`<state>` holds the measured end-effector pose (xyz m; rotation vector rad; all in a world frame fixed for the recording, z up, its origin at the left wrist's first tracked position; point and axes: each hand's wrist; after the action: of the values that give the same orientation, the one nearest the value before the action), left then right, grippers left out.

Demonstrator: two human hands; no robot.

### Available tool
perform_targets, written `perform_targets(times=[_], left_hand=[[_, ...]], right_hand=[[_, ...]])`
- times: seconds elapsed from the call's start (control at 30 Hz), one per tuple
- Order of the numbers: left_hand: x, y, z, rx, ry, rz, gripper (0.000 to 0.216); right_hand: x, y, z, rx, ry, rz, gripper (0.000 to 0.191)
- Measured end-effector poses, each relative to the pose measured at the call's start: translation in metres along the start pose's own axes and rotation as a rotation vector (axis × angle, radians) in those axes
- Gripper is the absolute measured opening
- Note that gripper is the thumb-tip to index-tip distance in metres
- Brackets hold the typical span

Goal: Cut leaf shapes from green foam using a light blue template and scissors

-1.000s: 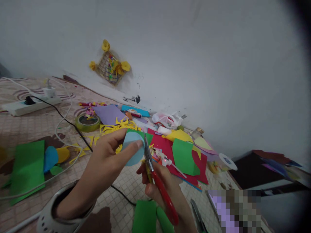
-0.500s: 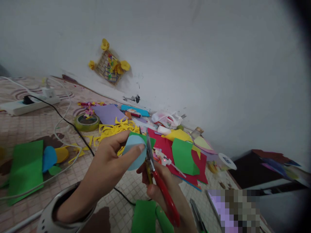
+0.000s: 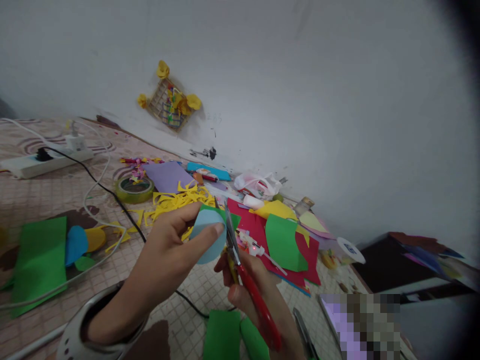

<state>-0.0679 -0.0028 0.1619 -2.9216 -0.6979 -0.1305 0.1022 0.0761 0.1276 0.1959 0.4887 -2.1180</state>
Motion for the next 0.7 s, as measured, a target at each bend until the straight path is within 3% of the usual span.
perform_targets(times=[0.7], left_hand=[[-0.0061, 0.0018, 0.0032, -0.073, 0.02, 0.04, 0.018]], right_hand=[[-0.0006, 0.0035, 0.0047, 0.127, -0.028, -0.061, 0.074]])
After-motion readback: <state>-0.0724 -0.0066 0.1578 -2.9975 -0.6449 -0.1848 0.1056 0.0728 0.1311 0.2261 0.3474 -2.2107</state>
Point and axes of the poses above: each hand's wrist, its own y-axis away from the middle knuckle, its own x-axis out of the palm, z = x × y, and after that the axes turned 10 degrees about -x, right-handed
